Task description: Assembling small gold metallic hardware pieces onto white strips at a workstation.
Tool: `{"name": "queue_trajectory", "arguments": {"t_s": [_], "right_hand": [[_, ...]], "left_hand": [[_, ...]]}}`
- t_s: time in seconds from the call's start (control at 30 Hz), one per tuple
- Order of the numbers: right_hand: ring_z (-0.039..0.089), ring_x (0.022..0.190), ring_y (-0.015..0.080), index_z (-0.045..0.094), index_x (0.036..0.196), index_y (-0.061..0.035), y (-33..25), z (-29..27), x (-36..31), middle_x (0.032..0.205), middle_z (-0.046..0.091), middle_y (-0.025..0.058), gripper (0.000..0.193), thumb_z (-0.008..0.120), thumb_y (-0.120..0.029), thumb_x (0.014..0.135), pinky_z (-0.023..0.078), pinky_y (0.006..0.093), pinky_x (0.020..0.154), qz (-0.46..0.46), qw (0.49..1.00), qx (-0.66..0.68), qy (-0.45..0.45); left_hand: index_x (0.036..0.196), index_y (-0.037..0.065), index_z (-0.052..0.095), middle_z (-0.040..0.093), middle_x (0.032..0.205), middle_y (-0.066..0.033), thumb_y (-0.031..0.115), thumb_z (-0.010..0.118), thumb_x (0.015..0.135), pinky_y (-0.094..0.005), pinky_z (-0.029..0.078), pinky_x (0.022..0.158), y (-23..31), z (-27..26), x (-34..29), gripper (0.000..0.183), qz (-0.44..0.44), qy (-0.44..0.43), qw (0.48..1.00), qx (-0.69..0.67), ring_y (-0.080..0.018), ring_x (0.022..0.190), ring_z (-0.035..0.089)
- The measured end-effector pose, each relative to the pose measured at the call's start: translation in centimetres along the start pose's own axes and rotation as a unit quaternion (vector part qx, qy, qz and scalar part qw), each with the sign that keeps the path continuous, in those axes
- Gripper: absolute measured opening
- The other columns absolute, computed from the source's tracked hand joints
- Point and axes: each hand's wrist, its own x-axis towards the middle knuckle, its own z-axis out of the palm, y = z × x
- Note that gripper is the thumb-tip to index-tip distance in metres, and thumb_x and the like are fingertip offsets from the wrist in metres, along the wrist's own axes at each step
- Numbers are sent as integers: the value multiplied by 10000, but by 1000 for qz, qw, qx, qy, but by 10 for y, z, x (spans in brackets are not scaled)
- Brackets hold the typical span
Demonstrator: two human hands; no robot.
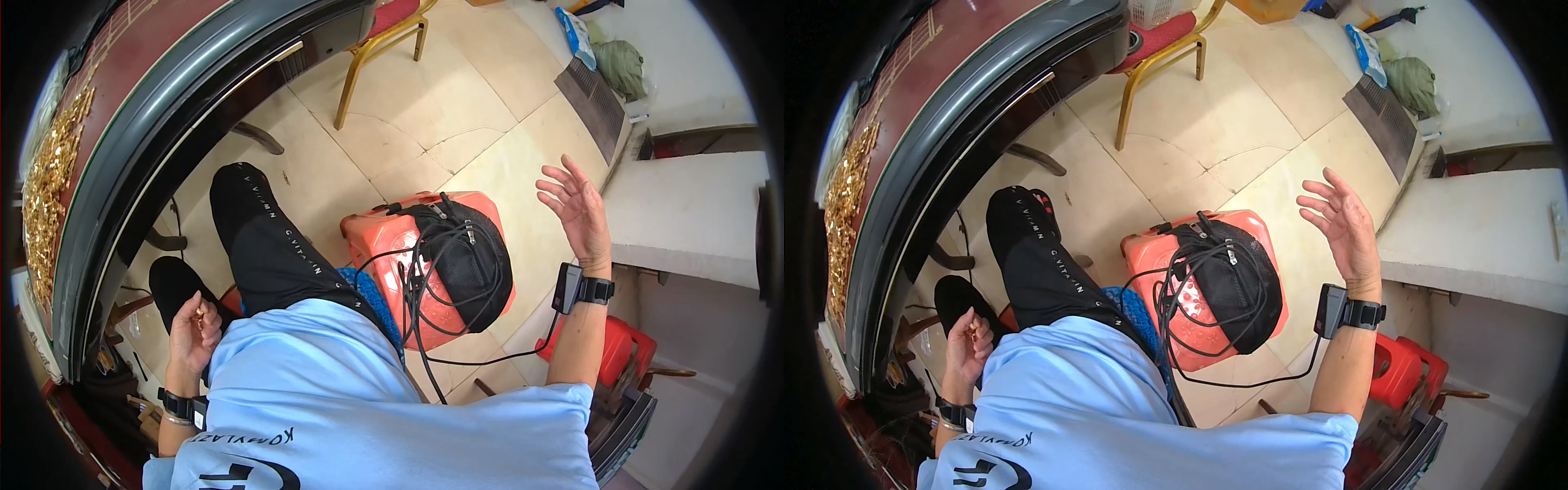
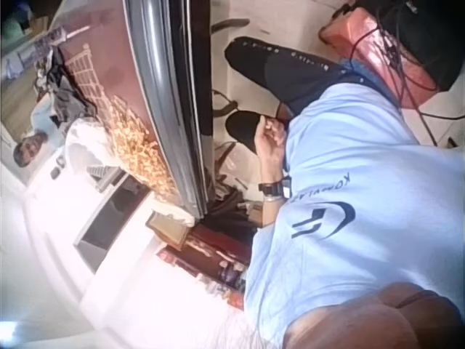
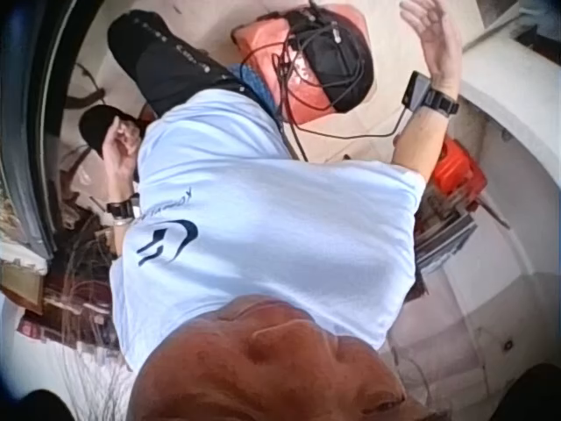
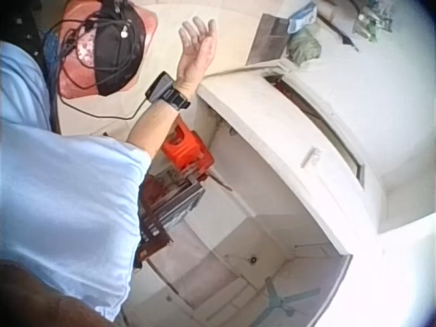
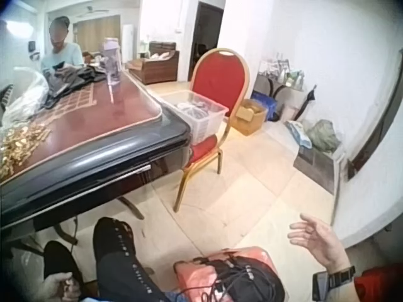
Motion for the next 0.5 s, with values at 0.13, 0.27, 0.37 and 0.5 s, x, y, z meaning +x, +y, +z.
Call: {"name": "queue_trajectory", "arguments": {"t_s": [0.13, 0.27, 0.37, 0.5], "right_hand": [[598, 1140, 296, 371, 1435, 28, -16, 18, 9, 1306, 546, 217, 686, 538, -447, 969, 485, 406, 988, -19, 999, -9, -37], [602, 1137, 295, 374, 1433, 32, -37, 39, 19, 1296, 551, 217, 678, 546, -431, 968, 487, 400, 986, -45, 996, -30, -77], [606, 1135, 294, 378, 1429, 39, -54, 54, 27, 1291, 555, 219, 678, 552, -423, 965, 488, 399, 983, -47, 992, -61, -99], [611, 1130, 296, 384, 1425, 45, -76, 79, 35, 1283, 561, 223, 669, 555, -407, 963, 488, 398, 983, -73, 986, -71, -135]], "left_hand": [[730, 83, 559, 491, 620, -21, 283, 531, 993, -209, 284, 361, -3, -13, -7, 332, 9, -14, 1000, -19, -93, 457, 391], [731, 83, 559, 483, 617, -19, 281, 527, 995, -206, 290, 359, -5, -22, -14, 331, 16, -21, 999, -34, -91, 457, 390], [731, 83, 559, 481, 616, -18, 278, 526, 996, -202, 292, 357, -7, -31, -16, 331, 19, -22, 998, -47, -89, 458, 393], [727, 80, 559, 482, 614, -19, 273, 530, 995, -198, 294, 351, -11, -44, -17, 331, 22, -22, 998, -62, -86, 454, 397]]}}
